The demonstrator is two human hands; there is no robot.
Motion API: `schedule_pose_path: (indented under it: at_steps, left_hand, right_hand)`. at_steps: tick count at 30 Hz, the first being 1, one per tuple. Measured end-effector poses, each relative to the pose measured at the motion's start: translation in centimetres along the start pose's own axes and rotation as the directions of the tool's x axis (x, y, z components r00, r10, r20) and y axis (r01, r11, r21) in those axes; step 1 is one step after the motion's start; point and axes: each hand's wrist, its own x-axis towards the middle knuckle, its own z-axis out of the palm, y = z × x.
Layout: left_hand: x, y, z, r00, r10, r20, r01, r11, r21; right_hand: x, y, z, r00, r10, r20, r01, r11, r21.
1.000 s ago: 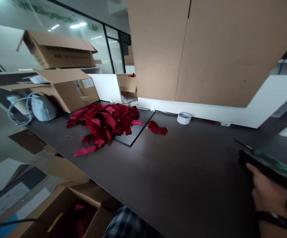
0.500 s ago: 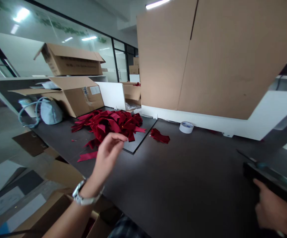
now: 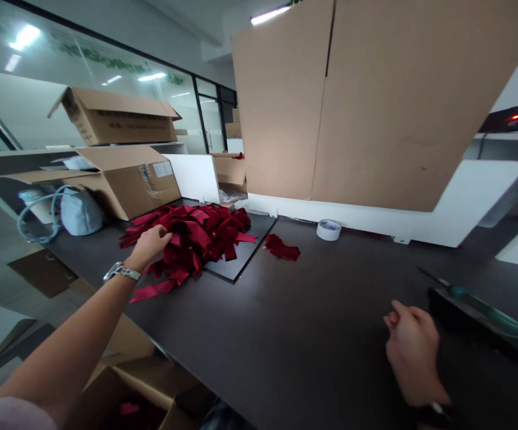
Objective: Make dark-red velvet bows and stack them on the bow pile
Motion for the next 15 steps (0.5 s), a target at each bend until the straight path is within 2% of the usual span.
schedule_pose_path:
  at_steps: [2, 5, 9, 12, 15]
  left_hand:
    - [0.3, 0.5, -0.1, 1.0, 0.003, 0.011, -0.003, 0.999, -0.038]
    - [0.5, 2.4, 0.0, 1.0, 0.017, 0.021, -0.014, 0.985, -0.171]
    - [-0.3, 5.9, -0.2, 0.978, 0.082, 0.19, 0.014, 0.89, -0.455]
    - [-1.5, 8.4, -0.3, 0.926, 0.213, 0.313, 0.045, 0.758, -0.65]
    - [-3.3, 10.7, 0.0, 0.813, 0.415, 0.409, 0.143, 0.538, -0.83]
  right_hand:
    - [-0.4, 0.8, 1.2, 1.0, 0.012, -0.005, -0.012, 1.0, 0.016]
    - [-1.3, 1.0, 2.3, 0.995, -0.011, 0.094, 0.012, 1.0, -0.014]
    - [-2.0, 1.0, 2.6, 0.969, -0.001, 0.247, 0.023, 0.996, -0.088]
    - [-2.1, 1.2, 2.6, 0.936, 0.013, 0.351, 0.035, 0.991, -0.131]
    - [-2.4, 1.1, 2.9, 0.88, -0.001, 0.476, 0.084, 0.985, -0.154]
